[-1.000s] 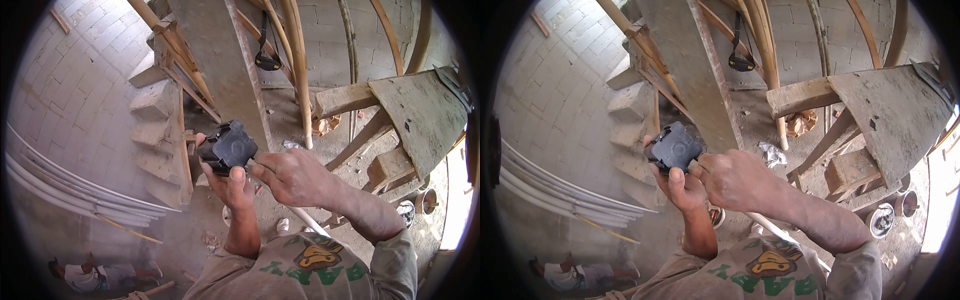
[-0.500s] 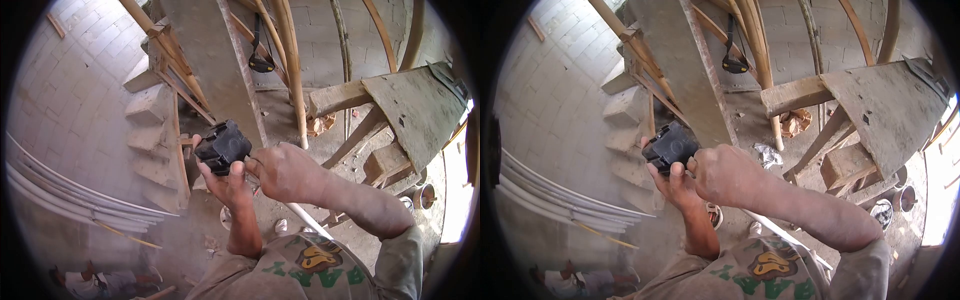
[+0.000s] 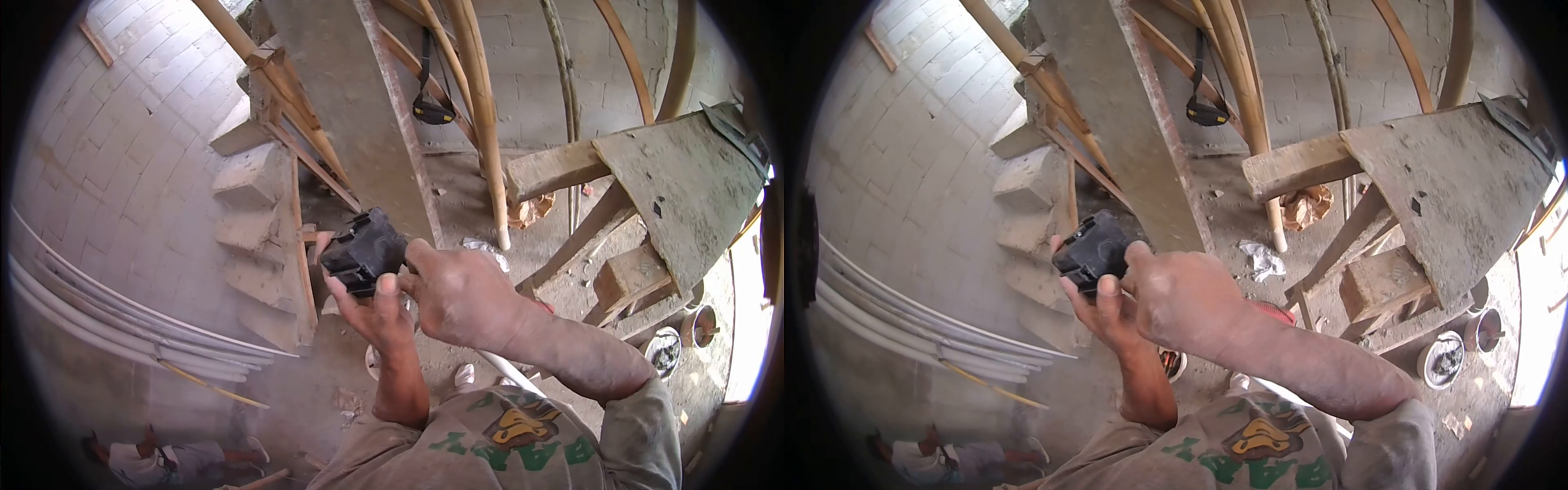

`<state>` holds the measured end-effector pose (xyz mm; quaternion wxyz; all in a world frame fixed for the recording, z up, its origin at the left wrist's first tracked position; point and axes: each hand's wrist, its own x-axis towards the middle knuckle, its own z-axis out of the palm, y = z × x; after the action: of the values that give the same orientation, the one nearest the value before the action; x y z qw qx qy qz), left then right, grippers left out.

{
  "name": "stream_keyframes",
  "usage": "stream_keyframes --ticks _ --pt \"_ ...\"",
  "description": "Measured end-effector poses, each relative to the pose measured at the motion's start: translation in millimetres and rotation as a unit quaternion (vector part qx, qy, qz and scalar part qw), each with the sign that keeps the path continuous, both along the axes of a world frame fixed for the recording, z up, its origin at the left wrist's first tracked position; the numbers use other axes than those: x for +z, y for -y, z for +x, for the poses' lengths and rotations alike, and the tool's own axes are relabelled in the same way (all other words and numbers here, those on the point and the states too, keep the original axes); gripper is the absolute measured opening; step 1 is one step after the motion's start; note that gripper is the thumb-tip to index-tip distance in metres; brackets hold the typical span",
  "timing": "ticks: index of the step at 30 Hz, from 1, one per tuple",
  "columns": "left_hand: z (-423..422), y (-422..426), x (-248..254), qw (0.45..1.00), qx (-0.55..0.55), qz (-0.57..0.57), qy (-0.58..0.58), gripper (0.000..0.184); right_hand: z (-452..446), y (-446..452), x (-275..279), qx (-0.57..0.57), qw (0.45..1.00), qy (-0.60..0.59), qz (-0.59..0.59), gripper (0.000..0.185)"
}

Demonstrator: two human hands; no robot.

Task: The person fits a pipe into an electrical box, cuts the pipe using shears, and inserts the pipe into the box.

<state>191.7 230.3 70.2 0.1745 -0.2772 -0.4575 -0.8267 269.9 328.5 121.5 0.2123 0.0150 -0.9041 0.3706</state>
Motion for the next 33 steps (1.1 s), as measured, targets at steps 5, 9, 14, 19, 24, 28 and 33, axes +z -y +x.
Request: stream_keyframes --ticks 5,9,14,19,24,28,33 --pt "1 0 -2 0.999 0.023 -0.042 0.008 0.088 -1 -1 -23 -0.01 0.994 -0.104 0.029 0.024" --pt "1 -2 0 0.997 0.039 -0.069 -0.011 0.087 -5 -3 -32 -0.022 0.98 -0.194 0.021 0.021" --pt "1 1 1 0.996 0.044 -0.072 -0.026 0.086 2 -9 -37 -0.066 0.972 -0.213 0.077 0.03" --pt "-1 3 -1 0.995 0.04 -0.08 -0.036 0.086 20 -22 -38 -0.033 0.989 -0.121 0.08 0.036" --pt "5 2 5 0.999 0.009 -0.051 0.007 0.09 10 -32 -44 0.023 0.997 -0.072 0.031 0.044" --pt "3 5 5 1.0 -0.004 -0.016 0.015 0.091 0 -35 -46 0.076 0.993 -0.089 0.004 0.042" --pt "2 4 6 0.999 0.013 -0.037 0.014 0.091 -8 -35 -44 0.112 0.99 -0.079 -0.027 0.048"
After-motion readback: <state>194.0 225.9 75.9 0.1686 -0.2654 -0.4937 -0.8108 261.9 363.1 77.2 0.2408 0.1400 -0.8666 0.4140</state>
